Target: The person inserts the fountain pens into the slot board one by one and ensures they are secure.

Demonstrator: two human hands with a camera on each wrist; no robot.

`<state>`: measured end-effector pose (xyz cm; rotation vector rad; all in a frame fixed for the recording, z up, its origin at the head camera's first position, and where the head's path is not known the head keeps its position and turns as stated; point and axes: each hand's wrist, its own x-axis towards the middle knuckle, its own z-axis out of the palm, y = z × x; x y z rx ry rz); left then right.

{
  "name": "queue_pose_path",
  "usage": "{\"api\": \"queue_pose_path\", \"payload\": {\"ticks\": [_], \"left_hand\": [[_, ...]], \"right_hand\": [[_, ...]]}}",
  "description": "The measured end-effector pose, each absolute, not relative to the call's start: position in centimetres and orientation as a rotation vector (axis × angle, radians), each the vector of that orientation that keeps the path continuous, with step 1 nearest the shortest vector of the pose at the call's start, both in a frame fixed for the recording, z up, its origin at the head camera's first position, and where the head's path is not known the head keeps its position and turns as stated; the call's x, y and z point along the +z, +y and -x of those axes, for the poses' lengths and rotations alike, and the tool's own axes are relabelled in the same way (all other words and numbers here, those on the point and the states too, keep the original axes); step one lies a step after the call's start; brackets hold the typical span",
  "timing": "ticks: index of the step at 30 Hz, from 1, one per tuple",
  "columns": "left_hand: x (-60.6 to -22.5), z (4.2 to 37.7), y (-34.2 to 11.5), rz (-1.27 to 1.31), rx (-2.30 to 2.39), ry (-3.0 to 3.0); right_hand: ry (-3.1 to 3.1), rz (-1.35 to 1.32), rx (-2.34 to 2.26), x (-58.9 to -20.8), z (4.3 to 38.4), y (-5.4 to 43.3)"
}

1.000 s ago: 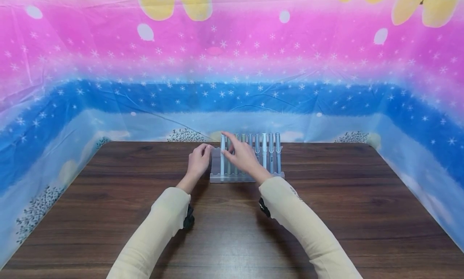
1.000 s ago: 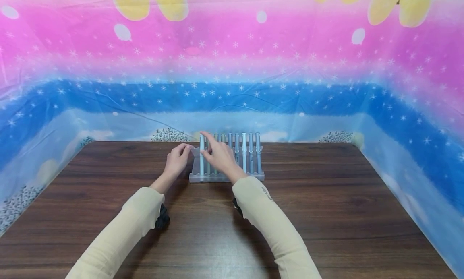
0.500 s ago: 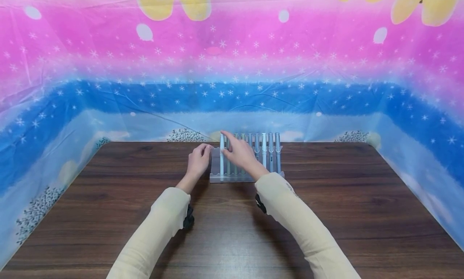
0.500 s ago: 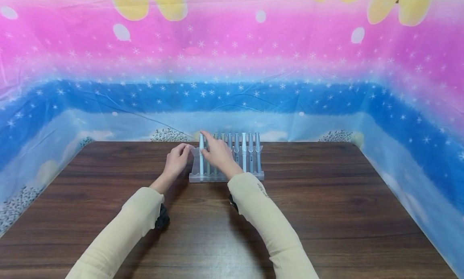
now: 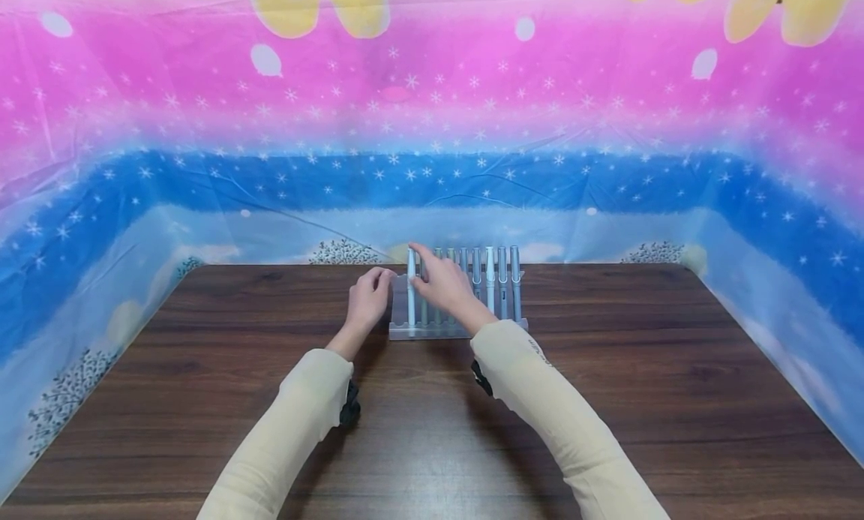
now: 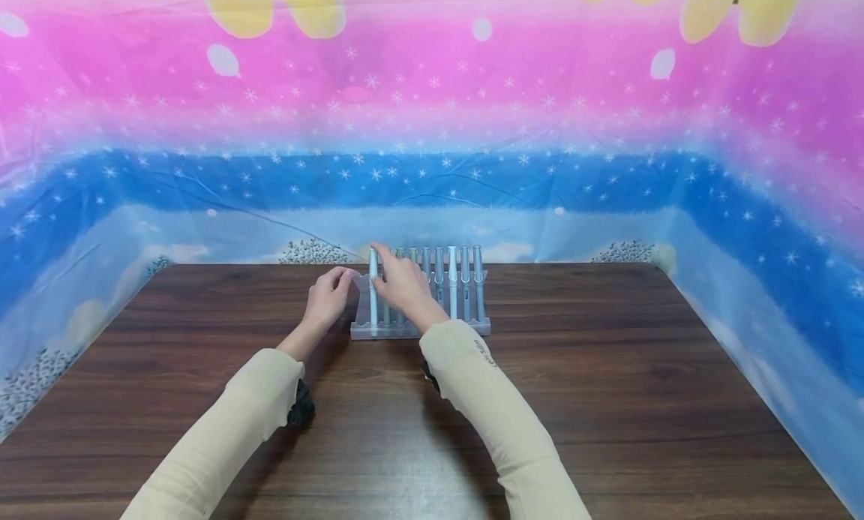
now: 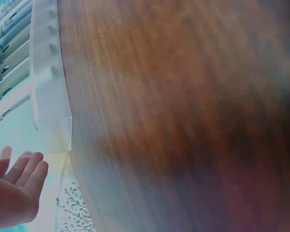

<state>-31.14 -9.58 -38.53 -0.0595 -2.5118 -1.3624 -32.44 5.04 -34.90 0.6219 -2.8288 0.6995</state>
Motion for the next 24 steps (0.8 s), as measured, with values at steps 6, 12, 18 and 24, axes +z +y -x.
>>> {"api": "queue_pose_path", "payload": {"ticks": [6,12,18,24], "left_hand": [[-38.5,31.1,-9.6,0.061,-1.367,-2.511],[-38.5,31.0,-9.7,0.06,-1.38,-2.519],[-38.4,31.0,-9.8,0.068,-1.346,-2.51],[-38.4,30.9,-9.9,0.087,-1.349,-2.509]], "right_hand": [[-2.823,-0.617,0.688,-34.9,32.5,5.0],[-2.798,-0.651,0.713,-35.0,32.3,5.2],[-2.715,-0.708,0.821,-35.3,31.7,6.0],[-2.657,-0.773,0.841,-35.9,31.1,8.1]]}}
